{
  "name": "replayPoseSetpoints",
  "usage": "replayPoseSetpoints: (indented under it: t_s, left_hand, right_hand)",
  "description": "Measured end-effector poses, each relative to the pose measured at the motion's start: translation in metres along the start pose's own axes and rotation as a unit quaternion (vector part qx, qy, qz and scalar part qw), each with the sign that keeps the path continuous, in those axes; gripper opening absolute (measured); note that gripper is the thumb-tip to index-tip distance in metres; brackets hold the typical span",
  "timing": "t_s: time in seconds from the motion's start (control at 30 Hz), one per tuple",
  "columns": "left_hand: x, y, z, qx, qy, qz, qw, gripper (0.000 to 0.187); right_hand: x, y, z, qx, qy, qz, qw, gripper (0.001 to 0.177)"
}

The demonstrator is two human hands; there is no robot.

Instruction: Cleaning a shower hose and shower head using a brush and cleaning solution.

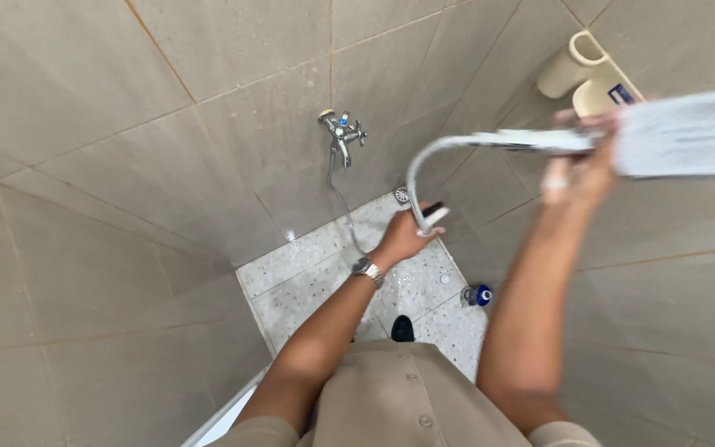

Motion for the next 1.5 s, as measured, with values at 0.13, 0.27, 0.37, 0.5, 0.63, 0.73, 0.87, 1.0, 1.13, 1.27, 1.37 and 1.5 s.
replayPoseSetpoints:
  t_s: [0.13,0.27,0.37,0.5,0.63,0.73,0.87,1.0,1.13,1.27,1.37,1.5]
  left_hand:
    - [0.02,-0.008,0.006,0.025,0.028,0.067,0.997,0.05]
    - [-0.037,-0.093,-0.006,-0.022,0.054,-0.028,0.998,0.051]
    - [-0.031,-0.143,-0.021,0.067,0.107,-0.077,0.989,0.05]
    - [-0.034,-0.08,-0.04,0.087,0.131,-0.025,0.987,0.046]
    - [-0.023,-0.02,-0.063,0.038,0.165,-0.002,0.986,0.037]
    - [-0.023,-0.007,-0.076,0.055,0.196,0.001,0.979,0.039]
    - [-0.042,-0.042,-0.07,0.095,0.192,-0.044,0.976,0.031]
    - [-0.058,-0.085,-0.066,0.115,0.15,-0.116,0.975,0.058]
    - [-0.068,-0.087,-0.049,0.086,0.126,-0.121,0.981,0.052]
    - [-0.066,-0.033,-0.072,0.045,0.184,-0.046,0.981,0.045]
    - [-0.068,0.006,-0.098,0.038,0.216,-0.016,0.975,0.042]
    - [-0.07,0.043,-0.136,0.045,0.255,0.033,0.965,0.037]
  right_hand:
    - [0.015,0.026,-0.032,0.104,0.061,0.045,0.992,0.03]
    - [0.061,-0.049,-0.154,0.099,0.034,0.027,0.994,0.047]
    - [0.075,-0.078,-0.174,0.124,-0.091,0.0,0.988,0.055]
    - [0.007,-0.038,-0.053,0.0,0.152,-0.024,0.988,0.047]
    - [-0.029,0.022,-0.064,0.106,0.156,0.136,0.973,0.051]
    - [-0.035,0.059,-0.119,0.192,0.223,0.225,0.929,0.036]
    - [-0.034,0.03,-0.101,0.237,0.009,0.227,0.945,0.019]
    - [-0.025,-0.021,0.003,-0.06,-0.094,0.094,0.989,0.038]
    - [-0.011,-0.018,0.077,-0.089,-0.167,0.039,0.981,0.037]
    - [0.009,-0.025,0.183,-0.088,-0.28,0.026,0.956,0.044]
    - [0.029,-0.025,0.248,-0.064,-0.341,0.03,0.937,0.051]
    - [0.066,-0.007,0.321,-0.072,-0.442,-0.019,0.894,0.047]
Point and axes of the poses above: each hand's wrist, its own x-axis towards the middle knuckle, its own z-axis out of the palm, y = z × x, the point moved 2 cm from there along x, towards the middle knuckle, and after that the axes turned 14 degrees about -y, right-handed, at the moved point
